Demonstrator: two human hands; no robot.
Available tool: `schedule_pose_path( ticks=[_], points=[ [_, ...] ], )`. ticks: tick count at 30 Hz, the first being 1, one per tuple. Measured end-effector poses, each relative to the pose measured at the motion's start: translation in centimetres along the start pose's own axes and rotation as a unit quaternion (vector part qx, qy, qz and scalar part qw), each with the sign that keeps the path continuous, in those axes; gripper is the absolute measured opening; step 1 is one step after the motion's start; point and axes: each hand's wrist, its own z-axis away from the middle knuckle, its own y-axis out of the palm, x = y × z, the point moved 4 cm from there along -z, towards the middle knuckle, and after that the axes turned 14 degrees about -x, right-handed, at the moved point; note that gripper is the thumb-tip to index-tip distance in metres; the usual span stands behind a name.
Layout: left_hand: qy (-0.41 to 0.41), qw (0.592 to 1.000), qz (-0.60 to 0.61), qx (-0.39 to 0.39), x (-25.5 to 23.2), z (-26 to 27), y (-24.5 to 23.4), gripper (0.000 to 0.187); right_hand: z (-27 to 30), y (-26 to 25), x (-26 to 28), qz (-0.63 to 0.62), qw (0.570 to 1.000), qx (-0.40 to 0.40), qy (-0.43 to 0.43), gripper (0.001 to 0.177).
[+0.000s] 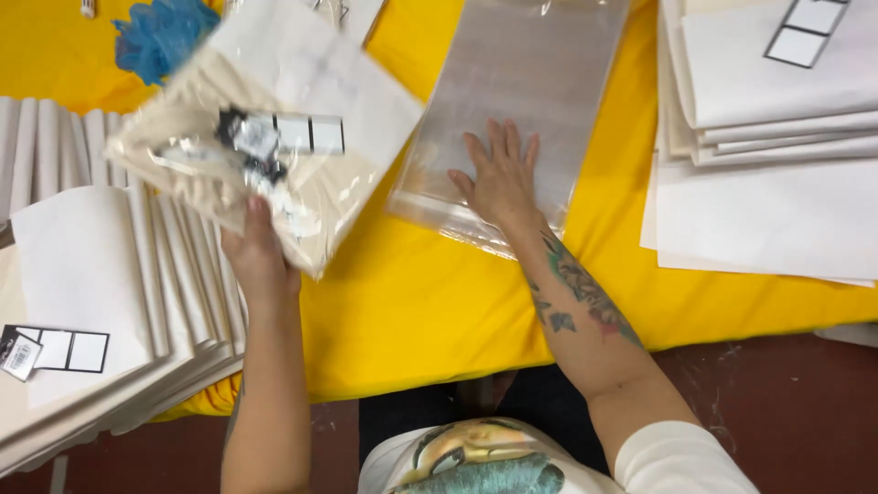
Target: Packing folded t-shirts into clear plastic bags and sealing them with adhesive strips.
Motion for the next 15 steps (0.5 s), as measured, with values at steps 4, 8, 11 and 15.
schedule_pose_path(
  ticks=[4, 8, 11, 15],
  points=[
    [-0.016, 0.995, 0.097, 0.022, 0.8, -5.9, 9.3, 0.036, 0.1, 0.2, -0.2, -0.006, 1.0, 0.014, 0.021, 0.064],
    [-0.081, 0.971, 0.224, 0.025, 3.2, -11.9, 18.5, 0.041, 0.1, -0.3, -0.2, 0.001, 1.0, -0.018, 0.01, 0.06],
    [-0.193, 0.948, 0.254, 0.012, 3.2, -11.8, 22.6, 0.062, 0.0, -0.2, -0.2, 0.008, 1.0, -0.013, 0.013, 0.058],
    [-0.397, 0.88, 0.229, 0.125, 13.0, -11.2, 23.0, 0.094, 0.4, -0.3, -0.2, 0.017, 0.997, -0.069, -0.026, 0.056]
  ],
)
